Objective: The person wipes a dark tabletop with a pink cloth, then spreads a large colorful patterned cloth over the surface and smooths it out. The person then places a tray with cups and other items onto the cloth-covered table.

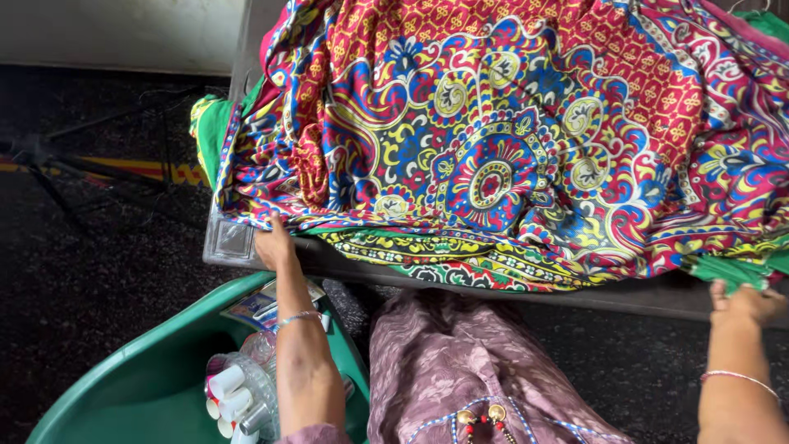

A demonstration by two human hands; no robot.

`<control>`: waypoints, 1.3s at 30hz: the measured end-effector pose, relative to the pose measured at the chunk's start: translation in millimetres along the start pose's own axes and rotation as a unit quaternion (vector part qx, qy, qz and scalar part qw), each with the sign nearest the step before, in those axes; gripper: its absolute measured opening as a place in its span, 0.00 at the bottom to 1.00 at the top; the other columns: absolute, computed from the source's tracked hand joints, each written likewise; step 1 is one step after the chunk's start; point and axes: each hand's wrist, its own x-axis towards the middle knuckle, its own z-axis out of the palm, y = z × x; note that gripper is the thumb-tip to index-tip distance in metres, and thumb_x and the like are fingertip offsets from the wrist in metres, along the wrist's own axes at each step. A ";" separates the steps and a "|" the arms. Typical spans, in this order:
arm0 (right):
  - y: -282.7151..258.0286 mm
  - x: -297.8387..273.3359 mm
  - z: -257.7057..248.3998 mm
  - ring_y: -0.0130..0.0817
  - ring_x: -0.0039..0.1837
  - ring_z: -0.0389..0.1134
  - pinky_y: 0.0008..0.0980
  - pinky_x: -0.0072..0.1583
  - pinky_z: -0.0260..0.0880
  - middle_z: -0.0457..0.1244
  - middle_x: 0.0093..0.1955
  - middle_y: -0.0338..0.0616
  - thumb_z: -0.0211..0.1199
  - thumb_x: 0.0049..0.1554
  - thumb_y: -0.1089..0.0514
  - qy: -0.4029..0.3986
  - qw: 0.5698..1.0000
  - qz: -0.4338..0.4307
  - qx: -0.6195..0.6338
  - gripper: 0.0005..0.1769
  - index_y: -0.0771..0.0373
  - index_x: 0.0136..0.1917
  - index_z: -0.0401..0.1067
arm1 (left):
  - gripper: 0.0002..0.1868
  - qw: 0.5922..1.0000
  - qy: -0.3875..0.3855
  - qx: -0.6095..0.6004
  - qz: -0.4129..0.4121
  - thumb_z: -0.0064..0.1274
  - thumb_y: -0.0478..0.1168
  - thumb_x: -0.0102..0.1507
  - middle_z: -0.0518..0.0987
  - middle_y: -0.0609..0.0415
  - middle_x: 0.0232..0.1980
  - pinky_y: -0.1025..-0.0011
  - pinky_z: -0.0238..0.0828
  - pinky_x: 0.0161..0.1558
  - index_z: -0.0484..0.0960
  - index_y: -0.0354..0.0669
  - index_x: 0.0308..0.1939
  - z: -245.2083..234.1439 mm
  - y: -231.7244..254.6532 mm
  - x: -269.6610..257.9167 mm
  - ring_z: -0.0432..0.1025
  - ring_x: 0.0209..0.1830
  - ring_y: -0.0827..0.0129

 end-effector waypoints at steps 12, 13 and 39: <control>-31.2 35.3 -24.7 0.50 0.60 0.68 0.47 0.60 0.70 0.64 0.59 0.53 0.64 0.54 0.67 0.030 0.994 -0.077 -0.066 0.20 0.58 0.60 0.70 | 0.17 0.949 0.075 -0.218 -0.216 0.49 0.38 0.60 0.77 0.40 0.48 0.53 0.68 0.51 0.76 0.34 0.51 -104.7 -79.0 48.4 0.72 0.45 0.53; -28.7 38.4 -24.2 0.51 0.60 0.68 0.47 0.60 0.69 0.64 0.59 0.53 0.65 0.54 0.67 0.033 0.992 -0.089 -0.081 0.21 0.58 0.60 0.70 | 0.18 0.951 0.100 -0.195 -0.217 0.48 0.37 0.60 0.76 0.40 0.49 0.53 0.67 0.52 0.75 0.34 0.52 -117.1 -87.9 44.3 0.71 0.47 0.53; -10.7 44.0 26.4 0.37 0.68 0.68 0.46 0.66 0.68 0.71 0.61 0.37 0.55 0.62 0.67 -0.201 0.636 -0.471 -0.577 0.19 0.49 0.61 0.76 | 0.31 0.786 -0.190 0.224 0.543 0.44 0.53 0.69 0.57 0.45 0.80 0.27 0.54 0.61 0.63 0.58 0.77 3.2 76.1 -106.4 0.53 0.78 0.40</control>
